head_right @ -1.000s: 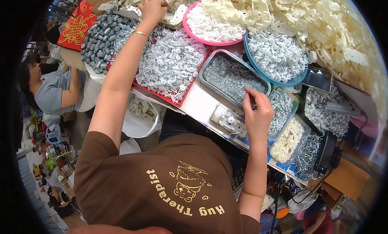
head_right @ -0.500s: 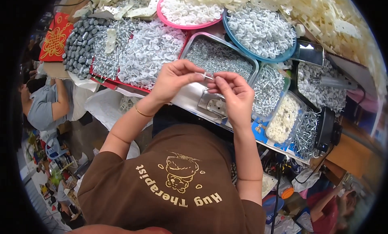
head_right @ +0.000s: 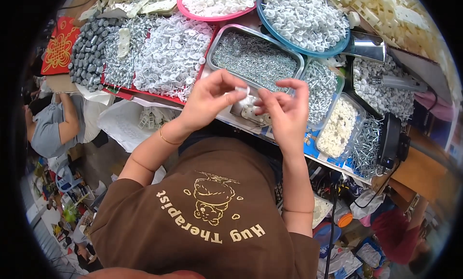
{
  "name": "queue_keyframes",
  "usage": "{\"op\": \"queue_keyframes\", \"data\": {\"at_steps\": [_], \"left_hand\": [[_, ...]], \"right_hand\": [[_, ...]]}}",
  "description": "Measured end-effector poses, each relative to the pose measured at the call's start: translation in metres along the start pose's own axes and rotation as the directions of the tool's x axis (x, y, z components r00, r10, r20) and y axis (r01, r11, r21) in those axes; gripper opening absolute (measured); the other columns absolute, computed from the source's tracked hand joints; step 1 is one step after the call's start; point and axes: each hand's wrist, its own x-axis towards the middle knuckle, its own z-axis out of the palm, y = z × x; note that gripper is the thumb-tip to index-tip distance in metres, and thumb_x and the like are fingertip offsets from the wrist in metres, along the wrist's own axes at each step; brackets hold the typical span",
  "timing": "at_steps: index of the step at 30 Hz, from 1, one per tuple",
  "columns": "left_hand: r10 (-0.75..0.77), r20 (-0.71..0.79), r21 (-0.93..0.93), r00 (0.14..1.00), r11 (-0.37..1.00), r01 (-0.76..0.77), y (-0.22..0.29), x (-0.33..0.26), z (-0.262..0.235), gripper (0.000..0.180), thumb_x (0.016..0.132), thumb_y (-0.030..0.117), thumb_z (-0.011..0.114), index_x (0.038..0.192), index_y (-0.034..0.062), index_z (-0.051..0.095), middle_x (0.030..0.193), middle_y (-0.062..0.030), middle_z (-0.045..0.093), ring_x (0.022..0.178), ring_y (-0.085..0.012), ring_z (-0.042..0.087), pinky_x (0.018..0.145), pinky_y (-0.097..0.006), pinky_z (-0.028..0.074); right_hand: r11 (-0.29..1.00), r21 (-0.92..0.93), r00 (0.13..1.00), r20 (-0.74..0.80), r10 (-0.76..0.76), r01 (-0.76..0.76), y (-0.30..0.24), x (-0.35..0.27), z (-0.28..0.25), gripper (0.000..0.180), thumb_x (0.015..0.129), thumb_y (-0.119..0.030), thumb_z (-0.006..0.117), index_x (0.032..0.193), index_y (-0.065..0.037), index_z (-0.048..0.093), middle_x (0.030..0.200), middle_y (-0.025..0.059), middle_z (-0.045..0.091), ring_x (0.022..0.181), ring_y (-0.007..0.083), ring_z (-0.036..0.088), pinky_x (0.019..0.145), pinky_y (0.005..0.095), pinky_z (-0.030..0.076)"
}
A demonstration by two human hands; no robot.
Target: Manually assembling small plastic and metal components into a housing and using a handheld tool to secure them.
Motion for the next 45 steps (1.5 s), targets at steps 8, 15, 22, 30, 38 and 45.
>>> {"op": "queue_keyframes", "data": {"at_steps": [8, 15, 22, 30, 38, 45], "left_hand": [[0.436, 0.574, 0.791, 0.693, -0.077, -0.607, -0.035, -0.023, -0.005, 0.011, 0.079, 0.018, 0.066, 0.089, 0.0136, 0.068, 0.092, 0.0042, 0.069, 0.091, -0.0124, 0.062, 0.093, -0.039, 0.037], [0.434, 0.429, 0.863, 0.792, 0.063, -0.502, -0.023, -0.025, 0.001, 0.015, 0.074, 0.019, 0.077, 0.087, 0.0151, 0.071, 0.102, 0.0013, 0.064, 0.099, -0.0194, 0.058, 0.093, -0.046, 0.032], [0.268, 0.318, 0.91, 0.909, 0.183, -0.372, -0.014, -0.008, 0.009, 0.014, 0.073, 0.016, 0.08, 0.079, 0.0126, 0.068, 0.095, 0.0, 0.058, 0.102, -0.0207, 0.055, 0.094, -0.048, 0.03], [0.656, 0.154, 0.987, 0.738, -0.127, -0.093, 0.045, 0.004, -0.114, 0.02, 0.076, 0.009, 0.06, 0.092, 0.0146, 0.072, 0.093, -0.0081, 0.067, 0.09, -0.0299, 0.062, 0.084, -0.05, 0.036], [0.566, 0.184, 0.772, 0.804, -0.589, 0.238, 0.106, 0.013, -0.236, 0.009, 0.077, 0.024, 0.075, 0.085, 0.0195, 0.074, 0.094, 0.0014, 0.066, 0.094, -0.0215, 0.061, 0.086, -0.042, 0.04], [0.717, 0.048, 0.963, 0.695, -0.218, 0.158, 0.09, 0.015, -0.261, 0.016, 0.092, 0.015, 0.067, 0.101, 0.0022, 0.066, 0.109, -0.0133, 0.07, 0.103, -0.0302, 0.063, 0.092, -0.04, 0.046]], "right_hand": [[0.667, -0.692, 0.953, 0.107, -0.283, 0.276, 0.007, -0.014, -0.014, 0.017, 0.087, 0.0, 0.069, 0.104, -0.002, 0.071, 0.094, 0.0068, 0.07, 0.083, 0.0168, 0.066, 0.078, 0.0298, 0.052], [0.255, -0.855, 0.883, 0.385, -0.27, 0.451, 0.0, -0.017, -0.003, 0.024, 0.08, -0.005, 0.071, 0.105, -0.005, 0.067, 0.097, 0.0112, 0.07, 0.091, 0.0304, 0.064, 0.082, 0.0406, 0.05], [0.27, -0.877, 0.914, 0.403, -0.041, 0.399, -0.019, -0.004, 0.0, 0.021, 0.082, -0.007, 0.07, 0.101, -0.003, 0.062, 0.091, 0.0134, 0.07, 0.085, 0.0341, 0.066, 0.077, 0.0412, 0.051], [0.359, -0.854, 0.908, 0.263, -0.325, 0.376, -0.015, -0.022, -0.008, 0.034, 0.083, -0.006, 0.075, 0.117, -0.004, 0.067, 0.095, 0.0112, 0.072, 0.094, 0.0256, 0.067, 0.082, 0.0363, 0.052], [0.526, -0.812, 0.922, 0.038, -0.386, 0.254, -0.021, -0.003, -0.047, 0.027, 0.088, -0.008, 0.074, 0.114, -0.004, 0.07, 0.088, 0.0067, 0.073, 0.075, 0.0131, 0.067, 0.071, 0.0262, 0.052], [0.28, -0.898, 0.642, -0.439, -0.628, -0.34, -0.067, 0.039, -0.188, 0.022, 0.084, -0.027, 0.076, 0.097, -0.009, 0.078, 0.086, 0.0123, 0.075, 0.079, 0.0263, 0.071, 0.075, 0.035, 0.054]]}}
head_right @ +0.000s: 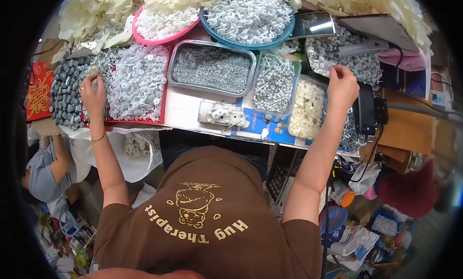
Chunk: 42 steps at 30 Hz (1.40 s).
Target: Manually assembling small plastic and metal components into a housing and using a handheld tool to secure them.
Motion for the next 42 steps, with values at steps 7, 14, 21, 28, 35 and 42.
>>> {"op": "queue_keyframes", "data": {"at_steps": [7, 14, 21, 28, 35, 42], "left_hand": [[-0.324, -0.166, -0.327, 0.932, 0.909, 0.258, 0.017, -0.015, -0.009, 0.016, 0.098, 0.014, 0.062, 0.102, -0.0012, 0.063, 0.114, -0.013, 0.07, 0.097, -0.0194, 0.066, 0.088, -0.032, 0.051], [-0.424, -0.131, -0.602, 0.896, 0.752, 0.268, -0.003, -0.016, -0.004, 0.022, 0.094, 0.008, 0.069, 0.113, -0.0024, 0.072, 0.108, -0.0074, 0.073, 0.098, -0.0117, 0.066, 0.09, -0.026, 0.051], [-0.347, 0.042, -0.732, 0.937, 0.628, 0.265, 0.046, -0.021, -0.025, 0.015, 0.093, -0.001, 0.067, 0.106, -0.0049, 0.073, 0.108, -0.0086, 0.074, 0.096, -0.0126, 0.068, 0.09, -0.026, 0.052], [0.065, 0.355, -0.821, 0.933, 0.499, 0.278, 0.192, -0.05, -0.041, 0.016, 0.088, -0.005, 0.067, 0.104, -0.0028, 0.073, 0.099, -0.0094, 0.075, 0.089, -0.0137, 0.07, 0.081, -0.027, 0.056], [0.236, 0.277, -0.9, 0.931, 0.403, 0.166, 0.257, -0.081, -0.024, 0.011, 0.081, 0.003, 0.076, 0.092, 0.0028, 0.075, 0.086, -0.009, 0.074, 0.075, -0.0208, 0.072, 0.067, -0.029, 0.055], [0.369, 0.16, -0.824, 0.916, 0.561, -0.082, 0.265, -0.088, -0.015, 0.015, 0.074, 0.001, 0.076, 0.087, 0.0065, 0.071, 0.084, -0.0046, 0.072, 0.08, -0.0241, 0.069, 0.073, -0.034, 0.051]], "right_hand": [[0.823, -0.397, 0.897, 0.002, -0.442, 0.407, 0.017, 0.031, 0.046, 0.014, 0.079, -0.025, 0.078, 0.087, -0.014, 0.077, 0.09, 0.0088, 0.068, 0.091, 0.0343, 0.062, 0.082, 0.0451, 0.049], [0.89, -0.286, 0.922, -0.048, -0.384, 0.355, 0.016, 0.023, 0.049, 0.017, 0.078, -0.025, 0.079, 0.091, -0.014, 0.075, 0.104, 0.0071, 0.064, 0.104, 0.0338, 0.056, 0.094, 0.0457, 0.044], [0.828, -0.043, 0.82, -0.12, -0.559, 0.558, 0.032, 0.038, 0.053, 0.019, 0.087, -0.019, 0.072, 0.099, -0.005, 0.067, 0.106, 0.0158, 0.065, 0.108, 0.0339, 0.06, 0.094, 0.0474, 0.045], [0.641, 0.767, 0.965, 0.165, -0.204, 0.005, -0.07, -0.055, 0.004, 0.021, 0.104, -0.016, 0.052, 0.105, -0.002, 0.067, 0.093, 0.0013, 0.067, 0.07, 0.0056, 0.051, 0.064, 0.0203, 0.041], [0.551, 0.833, 0.763, 0.328, -0.557, 0.044, -0.092, -0.13, -0.014, 0.009, 0.086, 0.001, 0.073, 0.095, 0.0, 0.072, 0.088, 0.0066, 0.067, 0.085, 0.0149, 0.064, 0.08, 0.0268, 0.05], [0.744, 0.627, 0.719, 0.406, -0.564, 0.229, -0.102, -0.171, -0.022, 0.01, 0.082, -0.004, 0.078, 0.089, -0.001, 0.072, 0.084, 0.0069, 0.073, 0.067, 0.012, 0.068, 0.055, 0.0248, 0.052]]}}
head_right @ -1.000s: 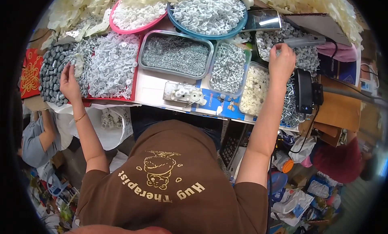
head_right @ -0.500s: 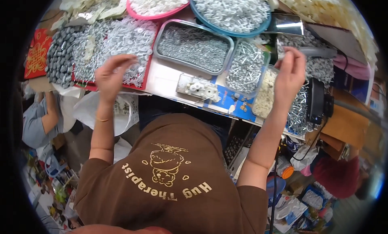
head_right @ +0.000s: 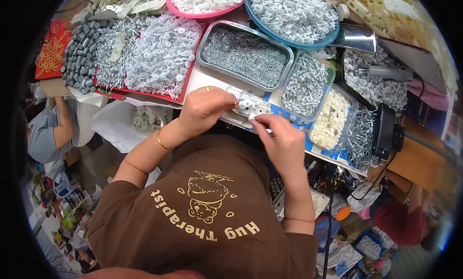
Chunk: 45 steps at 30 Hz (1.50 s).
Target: Manually assembling small plastic and metal components into a housing and using a handheld tool to secure them.
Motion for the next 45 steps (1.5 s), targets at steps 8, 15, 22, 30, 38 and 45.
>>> {"op": "queue_keyframes", "data": {"at_steps": [8, 15, 22, 30, 38, 45], "left_hand": [[0.105, 0.115, 0.286, 0.988, 0.949, -0.135, 0.012, 0.008, -0.006, 0.01, 0.073, 0.015, 0.074, 0.08, 0.0171, 0.068, 0.092, 0.0013, 0.058, 0.098, -0.0221, 0.058, 0.091, -0.044, 0.029], [0.171, 0.146, 0.24, 0.974, 0.949, -0.203, 0.007, 0.001, 0.004, 0.015, 0.072, 0.012, 0.078, 0.08, 0.0132, 0.065, 0.086, 0.0003, 0.059, 0.087, -0.021, 0.057, 0.088, -0.044, 0.031], [-0.094, 0.127, 0.197, 0.987, 0.978, 0.068, 0.008, 0.004, -0.009, 0.023, 0.078, 0.02, 0.08, 0.092, 0.0088, 0.065, 0.093, -0.0043, 0.062, 0.095, -0.0247, 0.059, 0.093, -0.04, 0.035], [-0.113, -0.49, 0.72, 0.864, 0.506, 0.474, -0.101, 0.011, -0.185, 0.035, 0.092, 0.022, 0.069, 0.122, 0.002, 0.066, 0.123, -0.016, 0.068, 0.115, -0.0312, 0.062, 0.101, -0.04, 0.044], [-0.347, -0.59, 0.579, 0.729, 0.448, 0.681, -0.281, -0.1, -0.353, 0.045, 0.099, 0.038, 0.059, 0.13, 0.0069, 0.064, 0.126, -0.0168, 0.067, 0.116, -0.0271, 0.065, 0.098, -0.035, 0.047], [-0.413, -0.624, 0.409, 0.664, 0.551, 0.727, -0.237, -0.061, -0.318, 0.038, 0.096, 0.033, 0.065, 0.123, 0.0075, 0.069, 0.113, -0.0126, 0.073, 0.101, -0.0194, 0.069, 0.09, -0.031, 0.051]], "right_hand": [[0.989, -0.125, 0.994, 0.09, -0.064, 0.075, 0.006, 0.022, 0.011, 0.012, 0.087, -0.009, 0.074, 0.094, -0.002, 0.068, 0.083, 0.0132, 0.071, 0.065, 0.0261, 0.068, 0.058, 0.0335, 0.053], [0.99, -0.124, 0.972, 0.234, -0.031, 0.061, 0.007, 0.036, -0.002, 0.012, 0.088, -0.013, 0.072, 0.095, -0.004, 0.071, 0.081, 0.0141, 0.071, 0.07, 0.0288, 0.071, 0.063, 0.0348, 0.054], [0.918, -0.358, 0.833, -0.549, -0.06, -0.17, 0.097, 0.15, -0.057, 0.037, 0.089, -0.033, 0.074, 0.109, -0.002, 0.071, 0.081, 0.0078, 0.067, 0.07, 0.0189, 0.061, 0.068, 0.0343, 0.05], [0.739, -0.581, 0.752, -0.64, -0.156, -0.34, 0.165, 0.232, -0.084, 0.033, 0.089, -0.034, 0.069, 0.107, -0.007, 0.068, 0.108, 0.0206, 0.061, 0.107, 0.0383, 0.055, 0.091, 0.0511, 0.042], [0.99, -0.136, 0.667, -0.735, -0.119, 0.027, 0.075, 0.204, -0.052, 0.017, 0.098, -0.018, 0.056, 0.107, -0.004, 0.054, 0.089, 0.0231, 0.066, 0.086, 0.0441, 0.065, 0.072, 0.0488, 0.048], [0.907, 0.422, 0.87, -0.442, 0.216, -0.011, 0.041, 0.106, -0.051, 0.037, 0.108, -0.018, 0.039, 0.14, -0.005, 0.05, 0.126, 0.0103, 0.057, 0.103, 0.0135, 0.06, 0.067, 0.0261, 0.056]]}}
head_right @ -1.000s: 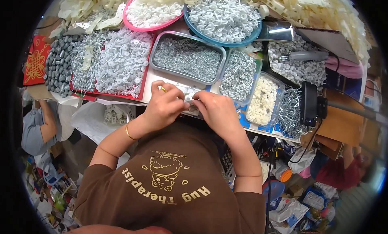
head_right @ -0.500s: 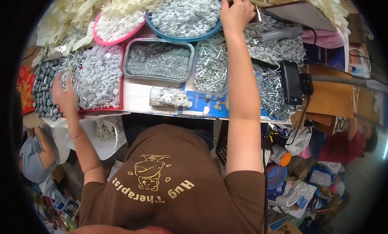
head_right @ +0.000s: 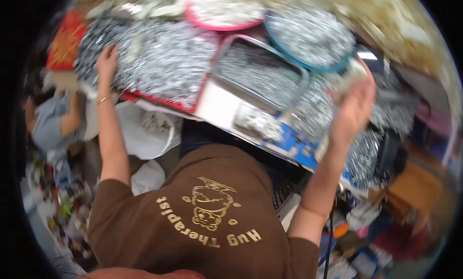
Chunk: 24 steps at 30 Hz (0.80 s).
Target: Manually assembling small plastic and metal components into a housing and using a handheld tool to secure them.
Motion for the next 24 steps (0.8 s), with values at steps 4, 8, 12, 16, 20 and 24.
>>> {"op": "queue_keyframes", "data": {"at_steps": [4, 8, 12, 16, 20, 24], "left_hand": [[0.07, -0.157, 0.075, 0.985, 0.995, -0.059, 0.038, -0.023, -0.004, 0.036, 0.095, 0.033, 0.066, 0.111, 0.0011, 0.072, 0.104, -0.0174, 0.072, 0.096, -0.0265, 0.069, 0.085, -0.035, 0.052], [0.165, -0.066, 0.059, 0.984, 0.985, -0.161, 0.059, -0.047, -0.018, 0.034, 0.089, 0.034, 0.072, 0.102, 0.0026, 0.075, 0.101, -0.0171, 0.072, 0.095, -0.0297, 0.069, 0.084, -0.036, 0.052], [0.276, -0.192, 0.223, 0.942, 0.947, -0.232, 0.078, -0.048, -0.023, 0.025, 0.087, 0.028, 0.073, 0.1, 0.0062, 0.074, 0.1, -0.0152, 0.071, 0.097, -0.0324, 0.066, 0.088, -0.04, 0.049], [0.293, -0.382, 0.376, 0.876, 0.916, -0.142, 0.048, -0.017, -0.025, 0.019, 0.087, 0.023, 0.07, 0.099, 0.0088, 0.074, 0.096, -0.0126, 0.07, 0.097, -0.0314, 0.064, 0.091, -0.042, 0.046], [0.057, -0.224, 0.62, 0.973, 0.779, 0.097, 0.017, 0.01, -0.032, 0.025, 0.084, 0.029, 0.071, 0.108, 0.0237, 0.074, 0.112, -0.0091, 0.067, 0.11, -0.0314, 0.059, 0.093, -0.049, 0.044], [0.222, -0.005, 0.72, 0.975, 0.678, -0.151, -0.012, 0.032, -0.025, 0.033, 0.08, 0.024, 0.076, 0.112, 0.0271, 0.072, 0.11, -0.0084, 0.064, 0.112, -0.0327, 0.057, 0.09, -0.051, 0.047]], "right_hand": [[0.984, 0.097, 0.989, 0.042, 0.144, -0.148, -0.011, -0.027, -0.008, 0.037, 0.106, -0.02, 0.046, 0.137, -0.001, 0.051, 0.113, 0.0067, 0.062, 0.058, 0.0054, 0.048, 0.046, 0.0205, 0.04], [0.991, -0.011, 0.987, 0.084, 0.136, -0.135, -0.011, -0.046, -0.015, 0.042, 0.098, -0.007, 0.059, 0.138, 0.0, 0.049, 0.086, 0.0005, 0.054, 0.052, 0.0033, 0.043, 0.044, 0.0197, 0.035], [0.974, 0.182, 0.991, -0.004, 0.134, -0.131, -0.009, -0.056, -0.001, 0.044, 0.104, -0.018, 0.048, 0.144, 0.0, 0.043, 0.082, 0.0017, 0.051, 0.051, 0.0052, 0.042, 0.045, 0.0195, 0.037], [0.954, 0.109, 0.958, 0.095, 0.271, -0.28, -0.022, -0.058, 0.001, 0.049, 0.107, -0.027, 0.036, 0.146, 0.0, 0.04, 0.077, 0.0011, 0.05, 0.05, 0.0058, 0.043, 0.045, 0.0194, 0.04], [0.958, 0.112, 0.963, 0.08, 0.257, -0.265, -0.006, -0.064, -0.017, 0.047, 0.107, -0.028, 0.034, 0.14, 0.003, 0.045, 0.074, 0.001, 0.049, 0.049, 0.0047, 0.043, 0.043, 0.0194, 0.036], [0.96, 0.073, 0.963, 0.029, 0.269, -0.27, 0.001, -0.069, -0.026, 0.046, 0.107, -0.029, 0.035, 0.138, 0.003, 0.048, 0.074, 0.0005, 0.048, 0.049, 0.0042, 0.041, 0.042, 0.0195, 0.034]]}}
